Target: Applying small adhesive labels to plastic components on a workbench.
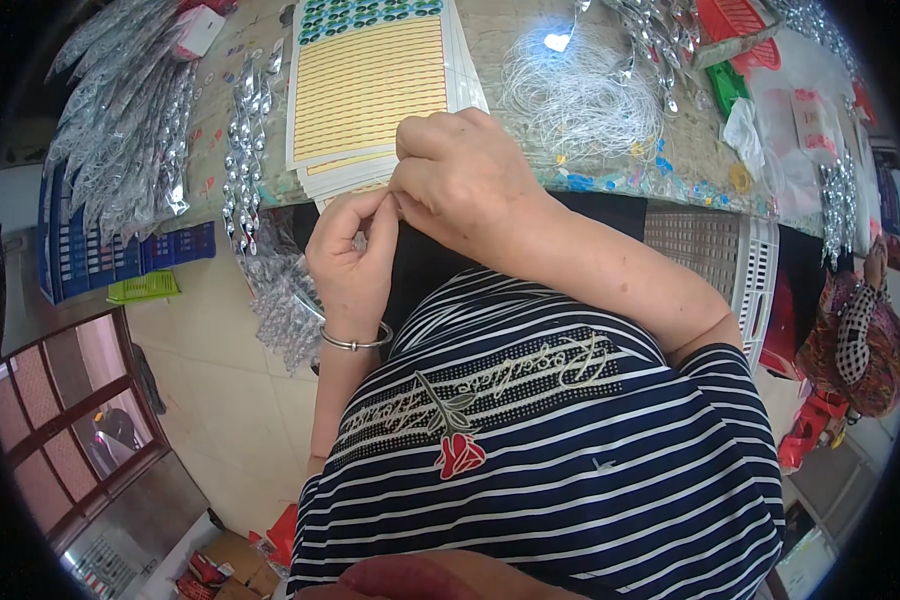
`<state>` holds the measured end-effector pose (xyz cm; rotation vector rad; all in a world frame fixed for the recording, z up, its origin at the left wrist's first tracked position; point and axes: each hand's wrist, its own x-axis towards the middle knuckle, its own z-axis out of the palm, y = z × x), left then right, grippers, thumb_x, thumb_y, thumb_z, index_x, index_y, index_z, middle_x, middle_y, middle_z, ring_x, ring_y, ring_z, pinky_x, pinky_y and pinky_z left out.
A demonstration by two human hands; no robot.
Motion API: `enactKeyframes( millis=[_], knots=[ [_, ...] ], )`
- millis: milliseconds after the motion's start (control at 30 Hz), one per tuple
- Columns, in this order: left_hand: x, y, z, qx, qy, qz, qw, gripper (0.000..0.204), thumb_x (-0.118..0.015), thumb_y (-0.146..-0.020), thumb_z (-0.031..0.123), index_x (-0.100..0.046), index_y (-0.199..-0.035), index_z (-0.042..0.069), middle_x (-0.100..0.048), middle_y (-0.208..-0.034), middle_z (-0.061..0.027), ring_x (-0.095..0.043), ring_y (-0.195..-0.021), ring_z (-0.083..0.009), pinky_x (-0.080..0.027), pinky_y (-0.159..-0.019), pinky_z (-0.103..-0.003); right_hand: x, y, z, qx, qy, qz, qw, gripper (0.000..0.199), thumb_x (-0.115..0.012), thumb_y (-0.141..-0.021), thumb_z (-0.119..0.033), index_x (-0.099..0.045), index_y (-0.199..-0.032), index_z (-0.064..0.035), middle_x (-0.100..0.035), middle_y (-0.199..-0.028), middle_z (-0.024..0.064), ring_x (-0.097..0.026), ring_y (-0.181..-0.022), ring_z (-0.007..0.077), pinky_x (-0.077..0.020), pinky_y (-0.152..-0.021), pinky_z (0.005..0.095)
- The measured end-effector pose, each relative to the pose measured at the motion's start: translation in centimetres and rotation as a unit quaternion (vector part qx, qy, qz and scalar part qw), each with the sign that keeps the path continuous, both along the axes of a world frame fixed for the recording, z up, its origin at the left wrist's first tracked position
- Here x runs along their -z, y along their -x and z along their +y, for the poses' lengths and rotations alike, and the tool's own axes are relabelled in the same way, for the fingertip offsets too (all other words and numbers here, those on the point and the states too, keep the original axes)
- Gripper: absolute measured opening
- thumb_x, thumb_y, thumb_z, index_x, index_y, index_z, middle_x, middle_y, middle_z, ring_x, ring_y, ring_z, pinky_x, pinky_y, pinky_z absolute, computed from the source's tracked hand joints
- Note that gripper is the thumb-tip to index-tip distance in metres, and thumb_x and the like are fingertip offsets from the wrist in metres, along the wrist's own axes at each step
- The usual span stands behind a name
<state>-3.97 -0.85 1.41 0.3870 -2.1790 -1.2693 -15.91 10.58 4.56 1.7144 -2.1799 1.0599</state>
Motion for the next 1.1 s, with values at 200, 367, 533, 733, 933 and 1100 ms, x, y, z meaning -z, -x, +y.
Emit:
enactKeyframes(
  millis=[200, 367, 533, 733, 933, 1100],
  knots=[
    [-0.6, 0.0, 0.5, -0.02, -0.312, -0.026, 0.949, 0.008, -0.064, -0.086, 0.004, -0.068, -0.091, -0.001, -0.063, -0.073, -0.0004, -0.049, -0.063, -0.0034, -0.036, -0.055, -0.017, 0.3, 0.2, 0.0, -0.005, 0.012, -0.118, 0.993, 0.009, -0.071, -0.069, -0.004, -0.065, -0.076, -0.0035, -0.054, -0.078, 0.0054, -0.055, -0.072, 0.0204, -0.0433, -0.066, 0.0294],
    [-1.0, 0.1, 0.4, -0.009, -0.407, 0.003, 0.913, 0.01, -0.065, -0.086, 0.005, -0.068, -0.093, 0.0, -0.061, -0.07, 0.0004, -0.042, -0.057, -0.0012, -0.027, -0.052, -0.017, 1.6, 0.5, 0.3, -0.031, 0.013, -0.493, 0.869, 0.005, -0.066, -0.082, -0.005, -0.065, -0.087, -0.0041, -0.054, -0.09, 0.0015, -0.053, -0.081, 0.0082, -0.0444, -0.071, 0.0225],
    [-1.0, 0.1, 0.4, -0.003, -0.405, 0.009, 0.914, 0.01, -0.065, -0.086, 0.005, -0.068, -0.094, -0.001, -0.062, -0.073, -0.0001, -0.046, -0.06, -0.002, -0.032, -0.054, -0.016, 1.9, 0.6, 0.6, -0.029, 0.012, -0.494, 0.869, 0.012, -0.068, -0.082, -0.017, -0.065, -0.088, -0.0071, -0.057, -0.09, 0.0017, -0.057, -0.079, 0.0112, -0.0484, -0.072, 0.0255],
    [-0.4, -0.2, 0.2, 0.002, -0.273, -0.012, 0.962, 0.008, -0.064, -0.087, 0.002, -0.067, -0.092, -0.003, -0.064, -0.08, -0.0022, -0.056, -0.069, -0.0063, -0.044, -0.066, -0.018, 1.6, 0.7, 0.7, -0.023, -0.016, -0.438, 0.899, 0.013, -0.068, -0.083, -0.017, -0.065, -0.089, -0.0058, -0.058, -0.089, 0.0026, -0.057, -0.078, 0.0117, -0.0486, -0.071, 0.0248],
    [-0.8, -0.2, 0.3, 0.002, -0.295, -0.008, 0.955, 0.008, -0.065, -0.085, 0.001, -0.069, -0.091, -0.002, -0.065, -0.079, -0.0003, -0.055, -0.067, -0.0033, -0.045, -0.063, -0.017, 0.9, 0.3, 0.9, -0.017, -0.02, -0.698, 0.716, 0.019, -0.067, -0.087, -0.019, -0.062, -0.096, -0.0032, -0.063, -0.083, 0.0024, -0.055, -0.068, 0.0067, -0.047, -0.059, 0.0196],
    [-1.0, -0.2, 0.5, 0.01, -0.363, 0.01, 0.931, 0.009, -0.066, -0.085, 0.001, -0.069, -0.092, -0.003, -0.065, -0.079, -0.0002, -0.055, -0.067, -0.0031, -0.044, -0.062, -0.016, 1.4, 0.1, 0.8, -0.041, 0.032, -0.711, 0.702, 0.018, -0.065, -0.089, -0.02, -0.062, -0.095, -0.0039, -0.063, -0.08, 0.0025, -0.053, -0.06, 0.0051, -0.0425, -0.044, 0.0187]
  ],
)
